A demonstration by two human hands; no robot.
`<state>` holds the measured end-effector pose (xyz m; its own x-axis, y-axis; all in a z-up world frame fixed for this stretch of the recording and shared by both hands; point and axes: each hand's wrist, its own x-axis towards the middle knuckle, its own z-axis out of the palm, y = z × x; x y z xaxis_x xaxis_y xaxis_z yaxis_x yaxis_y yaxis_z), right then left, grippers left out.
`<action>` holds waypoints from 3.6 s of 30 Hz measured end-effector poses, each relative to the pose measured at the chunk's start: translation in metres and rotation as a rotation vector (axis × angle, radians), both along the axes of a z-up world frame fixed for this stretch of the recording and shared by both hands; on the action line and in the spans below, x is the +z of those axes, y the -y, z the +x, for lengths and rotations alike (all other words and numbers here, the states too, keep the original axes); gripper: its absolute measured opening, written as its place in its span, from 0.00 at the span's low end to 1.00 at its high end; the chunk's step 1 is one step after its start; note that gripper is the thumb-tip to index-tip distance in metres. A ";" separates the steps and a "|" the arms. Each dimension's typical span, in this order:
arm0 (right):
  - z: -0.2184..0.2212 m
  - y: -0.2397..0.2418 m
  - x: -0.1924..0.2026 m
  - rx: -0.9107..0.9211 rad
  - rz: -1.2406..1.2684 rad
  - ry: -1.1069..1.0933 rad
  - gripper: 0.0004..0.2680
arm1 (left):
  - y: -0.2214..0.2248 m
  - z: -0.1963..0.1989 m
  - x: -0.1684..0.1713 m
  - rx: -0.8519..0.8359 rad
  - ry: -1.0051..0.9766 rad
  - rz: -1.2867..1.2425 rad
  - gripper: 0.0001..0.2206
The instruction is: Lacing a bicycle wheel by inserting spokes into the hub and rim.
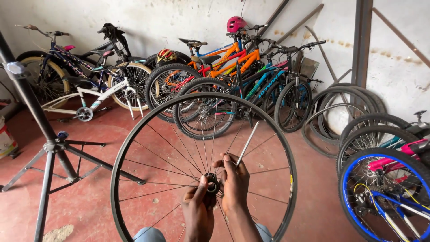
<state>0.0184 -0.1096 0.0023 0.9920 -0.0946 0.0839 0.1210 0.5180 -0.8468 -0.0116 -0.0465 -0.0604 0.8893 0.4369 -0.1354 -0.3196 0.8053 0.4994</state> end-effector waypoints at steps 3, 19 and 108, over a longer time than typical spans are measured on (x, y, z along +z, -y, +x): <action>0.004 -0.003 0.000 -0.024 -0.079 0.052 0.08 | 0.003 0.002 0.001 -0.025 0.061 -0.013 0.11; 0.013 -0.004 -0.012 0.014 -0.149 0.144 0.08 | 0.003 0.009 -0.019 -0.048 0.122 -0.050 0.10; -0.019 -0.006 -0.002 0.059 -0.294 -0.064 0.11 | -0.061 -0.004 0.078 -0.384 -0.106 0.106 0.14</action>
<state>-0.0003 -0.1039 0.0006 0.9992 -0.0173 0.0359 0.0391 0.2546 -0.9663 -0.0155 0.0143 0.0175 0.9740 0.0922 -0.2068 0.0518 0.7983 0.6000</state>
